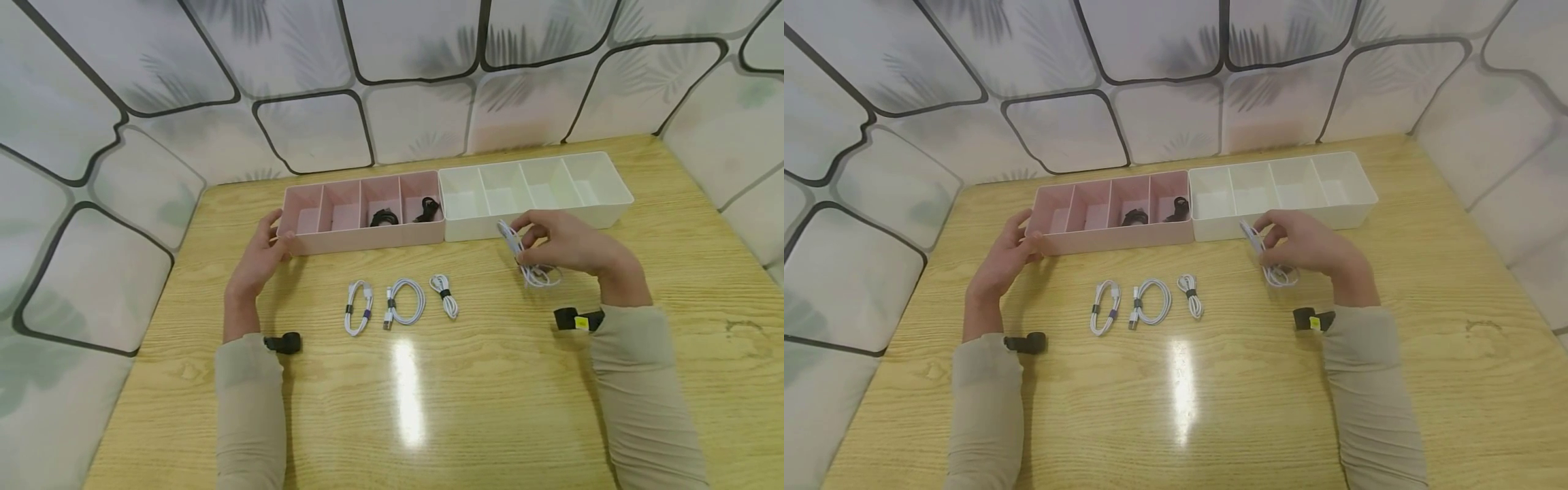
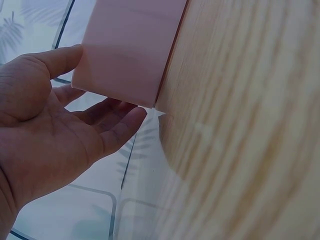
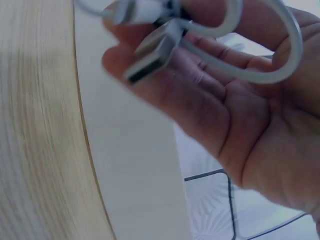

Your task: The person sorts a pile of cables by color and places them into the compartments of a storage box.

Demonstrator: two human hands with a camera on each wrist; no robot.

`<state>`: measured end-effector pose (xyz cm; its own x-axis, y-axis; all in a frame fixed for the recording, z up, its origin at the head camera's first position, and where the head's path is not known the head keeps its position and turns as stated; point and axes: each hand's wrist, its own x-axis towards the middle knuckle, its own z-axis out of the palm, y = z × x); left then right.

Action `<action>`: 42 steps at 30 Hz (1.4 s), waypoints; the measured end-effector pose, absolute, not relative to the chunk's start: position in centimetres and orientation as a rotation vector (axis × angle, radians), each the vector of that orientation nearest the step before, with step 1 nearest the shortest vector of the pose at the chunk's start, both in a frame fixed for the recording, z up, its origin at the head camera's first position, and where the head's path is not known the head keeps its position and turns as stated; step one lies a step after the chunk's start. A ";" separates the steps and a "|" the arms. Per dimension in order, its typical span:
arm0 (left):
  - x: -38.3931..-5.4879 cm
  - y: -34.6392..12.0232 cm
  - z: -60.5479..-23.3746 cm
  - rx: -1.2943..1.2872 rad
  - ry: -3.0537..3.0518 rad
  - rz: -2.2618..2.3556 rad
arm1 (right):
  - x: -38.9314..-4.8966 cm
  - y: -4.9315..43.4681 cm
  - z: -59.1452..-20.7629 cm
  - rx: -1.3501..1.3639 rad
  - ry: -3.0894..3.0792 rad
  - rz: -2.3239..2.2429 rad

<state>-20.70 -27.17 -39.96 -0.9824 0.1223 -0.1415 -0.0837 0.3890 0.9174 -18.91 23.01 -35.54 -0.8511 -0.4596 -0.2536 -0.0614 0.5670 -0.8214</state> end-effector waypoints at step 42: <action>-20.6 -27.5 -40.1 0.062 2.456 1.688 | -20.3 22.8 -36.9 -0.340 1.863 -2.153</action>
<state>-20.63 -27.46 -40.15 -0.9862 0.1251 -0.1087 -0.0567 0.3619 0.9305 -20.27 22.84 -36.93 -0.9351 -0.3543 -0.0011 0.0521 -0.1345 -0.9895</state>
